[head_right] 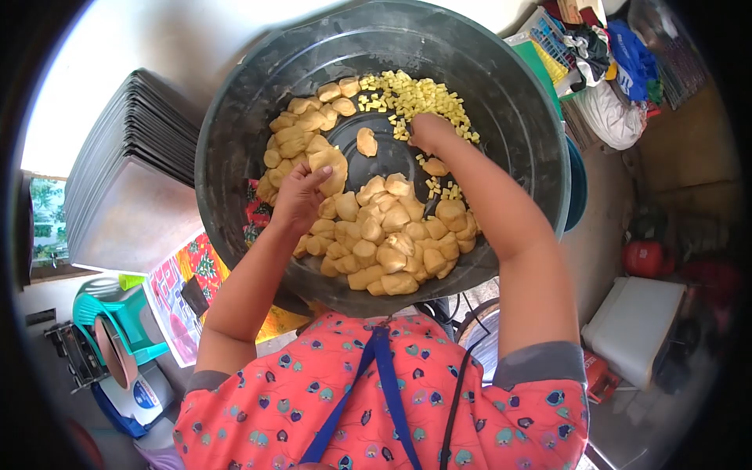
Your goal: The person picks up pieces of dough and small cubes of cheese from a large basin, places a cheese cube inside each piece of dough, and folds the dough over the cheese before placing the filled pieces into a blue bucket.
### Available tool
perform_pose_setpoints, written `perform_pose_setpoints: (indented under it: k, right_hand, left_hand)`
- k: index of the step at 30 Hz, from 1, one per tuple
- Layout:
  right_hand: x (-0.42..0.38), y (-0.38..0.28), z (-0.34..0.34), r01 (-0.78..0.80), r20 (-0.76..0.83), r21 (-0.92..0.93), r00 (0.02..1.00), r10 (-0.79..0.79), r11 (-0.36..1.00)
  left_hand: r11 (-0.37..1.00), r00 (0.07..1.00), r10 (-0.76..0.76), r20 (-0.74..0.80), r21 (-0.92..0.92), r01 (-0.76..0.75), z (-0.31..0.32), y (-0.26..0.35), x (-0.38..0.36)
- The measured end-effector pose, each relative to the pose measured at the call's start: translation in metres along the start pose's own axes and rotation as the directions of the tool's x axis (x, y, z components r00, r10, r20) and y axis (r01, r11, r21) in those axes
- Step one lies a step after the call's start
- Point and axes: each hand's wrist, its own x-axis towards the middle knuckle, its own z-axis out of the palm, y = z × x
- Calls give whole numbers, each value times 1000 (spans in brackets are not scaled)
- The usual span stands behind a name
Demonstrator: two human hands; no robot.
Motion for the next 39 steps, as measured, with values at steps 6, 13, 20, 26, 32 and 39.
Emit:
perform_pose_setpoints:
  k: [6, 13, 20, 26, 32, 39]
  right_hand:
    - [-6, -8, 15, 30, -15, -64, 999, -31, 998]
    - [-36, -35, -36, 98, 56, 736, 977, -204, 670]
    - [-92, -77, -21, 279, -71, 702, 943, -325, 656]
    - [-104, -78, -29, 523, -202, 528, 843, -499, 669]
    - [-93, -68, -33, 303, -139, 827, 926, -350, 473]
    - [-110, -80, -24, 515, -194, 460, 853, -485, 723]
  left_hand:
    - [996, 995, -27, -100, 77, 34, 7, 7, -7]
    - [981, 982, -186, 5, 49, 186, 10, -6, -4]
    - [981, 971, -192, 144, -10, 195, 30, 2, -18]
    - [971, 959, -161, 232, -139, 196, 29, 6, -23]
    - [998, 960, -60, 273, -10, 65, 29, 16, -21]
    - [996, 994, -86, 74, -12, 87, 33, 2, -11]
